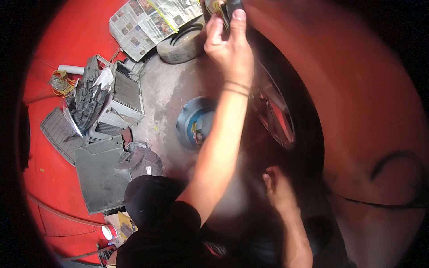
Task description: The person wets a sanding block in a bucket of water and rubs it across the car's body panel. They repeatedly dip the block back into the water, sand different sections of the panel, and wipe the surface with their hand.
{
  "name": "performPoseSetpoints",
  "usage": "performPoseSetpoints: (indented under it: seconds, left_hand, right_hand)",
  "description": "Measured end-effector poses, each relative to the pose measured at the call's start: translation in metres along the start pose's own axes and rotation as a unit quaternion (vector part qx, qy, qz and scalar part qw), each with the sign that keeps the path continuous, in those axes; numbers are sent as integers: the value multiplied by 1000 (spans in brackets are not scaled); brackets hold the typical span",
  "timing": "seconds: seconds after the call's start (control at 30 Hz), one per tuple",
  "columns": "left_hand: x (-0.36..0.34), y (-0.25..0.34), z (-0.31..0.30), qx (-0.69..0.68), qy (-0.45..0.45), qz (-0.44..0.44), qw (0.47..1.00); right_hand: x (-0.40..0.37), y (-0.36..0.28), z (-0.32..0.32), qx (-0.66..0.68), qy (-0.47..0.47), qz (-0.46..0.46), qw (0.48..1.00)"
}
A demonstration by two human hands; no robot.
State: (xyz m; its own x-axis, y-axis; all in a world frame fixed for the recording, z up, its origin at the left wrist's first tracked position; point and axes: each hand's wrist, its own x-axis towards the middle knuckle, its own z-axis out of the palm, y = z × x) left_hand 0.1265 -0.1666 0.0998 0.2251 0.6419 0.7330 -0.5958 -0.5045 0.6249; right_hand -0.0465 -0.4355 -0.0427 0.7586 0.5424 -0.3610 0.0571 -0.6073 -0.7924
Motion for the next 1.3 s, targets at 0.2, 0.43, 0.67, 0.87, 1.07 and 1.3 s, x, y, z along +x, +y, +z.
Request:
performPoseSetpoints:
  seconds: [0.2,0.43,0.67,0.87,1.07,1.3]
  left_hand:
    - [-100,55,-1,42,-54,47,997]
    - [45,48,35,-174,-35,-30,984]
    - [-102,63,2,37,-81,85,992]
    - [68,-28,5,-6,-11,32,999]
    - [-49,43,17,-2,25,47,999]
    - [71,-68,-6,7,99,-47,994]
  right_hand:
    - [32,48,28,51,43,-154,986]
    - [24,34,12,77,69,-128,986]
    - [31,48,12,72,76,-158,982]
    - [15,35,-2,50,74,-122,988]
    - [25,48,15,9,59,-110,992]
    - [28,56,21,-22,99,-89,991]
